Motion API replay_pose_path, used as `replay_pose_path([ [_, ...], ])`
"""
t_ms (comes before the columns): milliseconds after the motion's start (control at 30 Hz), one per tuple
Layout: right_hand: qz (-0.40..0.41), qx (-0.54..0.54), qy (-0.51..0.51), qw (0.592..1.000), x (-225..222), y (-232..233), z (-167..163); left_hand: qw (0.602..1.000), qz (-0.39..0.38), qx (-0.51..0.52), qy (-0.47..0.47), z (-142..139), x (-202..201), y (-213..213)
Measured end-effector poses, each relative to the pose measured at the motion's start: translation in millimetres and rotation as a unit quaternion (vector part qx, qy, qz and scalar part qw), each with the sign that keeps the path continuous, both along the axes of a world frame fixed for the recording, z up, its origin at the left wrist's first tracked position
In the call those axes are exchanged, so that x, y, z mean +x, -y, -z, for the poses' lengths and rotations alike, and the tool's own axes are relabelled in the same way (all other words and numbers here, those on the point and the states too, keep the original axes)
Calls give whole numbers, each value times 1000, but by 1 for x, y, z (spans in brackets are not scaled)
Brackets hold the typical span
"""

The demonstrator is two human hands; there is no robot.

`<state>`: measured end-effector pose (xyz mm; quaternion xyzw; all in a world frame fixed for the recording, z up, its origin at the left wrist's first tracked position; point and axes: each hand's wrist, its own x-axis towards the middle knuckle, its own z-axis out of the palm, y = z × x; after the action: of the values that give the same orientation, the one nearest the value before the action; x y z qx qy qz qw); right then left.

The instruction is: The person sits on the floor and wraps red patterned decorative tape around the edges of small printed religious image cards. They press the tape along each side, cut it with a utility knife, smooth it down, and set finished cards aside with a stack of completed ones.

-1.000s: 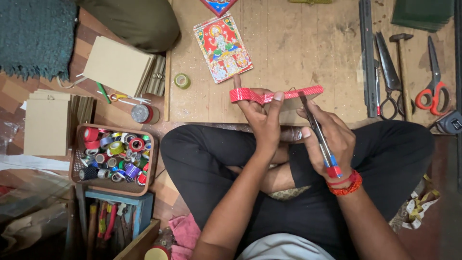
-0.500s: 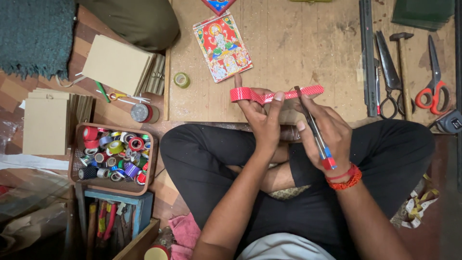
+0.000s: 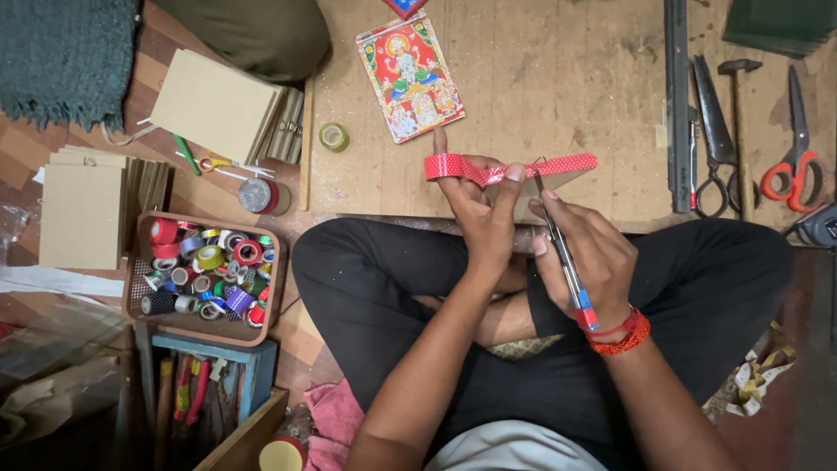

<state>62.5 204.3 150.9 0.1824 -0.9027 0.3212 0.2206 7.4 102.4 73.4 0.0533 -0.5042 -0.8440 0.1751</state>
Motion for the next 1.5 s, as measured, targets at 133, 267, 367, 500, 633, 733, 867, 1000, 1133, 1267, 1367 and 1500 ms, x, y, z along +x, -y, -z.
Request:
replay_pose_path([
  [133,-1,-4,-5,1000,-1,0,1,1000,6,11,5,0,-1,0],
  [267,3,4,-8,1000,-1,1,1,1000,4,4,3,1,-1,-1],
  [367,2,1,-17,1000,-1,2,1,1000,7,9,7,1,-1,-1],
  [500,8,1,-12,1000,-1,4,-2,1000,-1,-15,8,1,0,0],
  [633,12,4,-9,1000,-3,6,-5,1000,-3,2,8,0,-1,-1],
  [733,16,12,-13,1000,-5,8,-6,1000,8,23,8,-2,1,1],
  [867,24,-33,-22,999,-4,1,3,1000,16,19,14,-5,3,3],
  [1000,91,-121,-17,988,-2,-32,25,1000,23,3,-5,-5,-1,10],
  [1133,133,-50,106,984,-24,-86,53,999,45,-5,-6,-2,-3,13],
  [1267,59,154,158,974,-63,-127,63,998,31,42,18,0,-8,10],
  [1367,68,140,57,986,-66,-131,50,999,7,38,19,1,-11,8],
  [1500,71,-85,16,994,-38,-92,34,999,-5,38,34,2,-16,2],
])
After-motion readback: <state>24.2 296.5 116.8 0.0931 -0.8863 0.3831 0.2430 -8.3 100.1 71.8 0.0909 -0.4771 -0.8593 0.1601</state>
